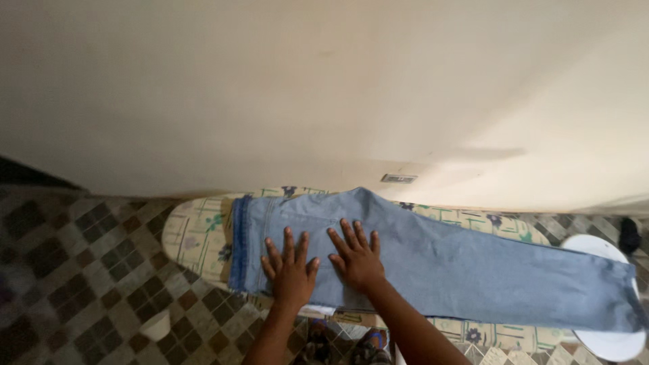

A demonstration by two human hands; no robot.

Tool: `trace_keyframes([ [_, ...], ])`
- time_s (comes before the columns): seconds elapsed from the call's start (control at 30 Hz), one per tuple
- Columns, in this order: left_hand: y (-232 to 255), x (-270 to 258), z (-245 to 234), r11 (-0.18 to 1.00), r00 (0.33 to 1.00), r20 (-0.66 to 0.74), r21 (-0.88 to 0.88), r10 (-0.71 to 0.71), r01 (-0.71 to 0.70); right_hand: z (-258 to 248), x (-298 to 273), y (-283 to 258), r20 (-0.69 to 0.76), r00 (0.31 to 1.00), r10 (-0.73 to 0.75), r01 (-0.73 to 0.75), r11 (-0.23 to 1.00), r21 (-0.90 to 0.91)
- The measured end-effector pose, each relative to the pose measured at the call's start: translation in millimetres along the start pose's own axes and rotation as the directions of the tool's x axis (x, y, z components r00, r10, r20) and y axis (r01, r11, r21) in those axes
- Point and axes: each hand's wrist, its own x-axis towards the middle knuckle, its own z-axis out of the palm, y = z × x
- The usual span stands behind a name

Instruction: The person takes two pairs of jeans from a basket and folds them one after the other on an ironing board.

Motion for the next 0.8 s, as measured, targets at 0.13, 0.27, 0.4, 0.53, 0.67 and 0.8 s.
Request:
trace_keyframes([
  [0.13, -3.0, 1.8, 7.2, 0.999, 1.000, -0.003, 0.037, 0.015, -0.015, 2.0, 9.6, 39.3, -0.030, 0.998, 0.063, -0.065, 0.996, -0.068],
  [0.27, -6.8, 1.3, 11.8, 0.997, 0.997, -0.051, 0.052, 0.051, -0.049, 10.7, -3.4, 80.6, -0.164, 0.982, 0.092, -0.110, 0.989, -0.102],
  [0.4, -9.9, 3.2, 14.8, 0.995, 0.994, -0.084, 0.065, 0.076, -0.071, 8.1, -38.9, 102.3, -0.292, 0.941, 0.173, -0.187, 0.982, -0.021],
  [0.53, -6.1, 0.3, 11.5, 0.994, 0.996, -0.081, 0.102, 0.042, -0.034, 1.4, -62.9, 117.0, -0.390, 0.893, 0.225, -0.248, 0.969, -0.009],
  [0.67, 6.9, -0.7, 6.7, 0.990, 0.995, -0.099, 0.140, -0.018, 0.032, -1.6, -83.1, 145.3, -0.447, 0.825, 0.345, -0.370, 0.929, 0.034],
  [0.8, 36.8, 9.4, 3.4, 0.906, 0.995, 0.064, 0.421, -0.075, 0.042, -6.5, -102.2, 182.3, -0.413, 0.801, 0.434, -0.459, 0.888, 0.043],
])
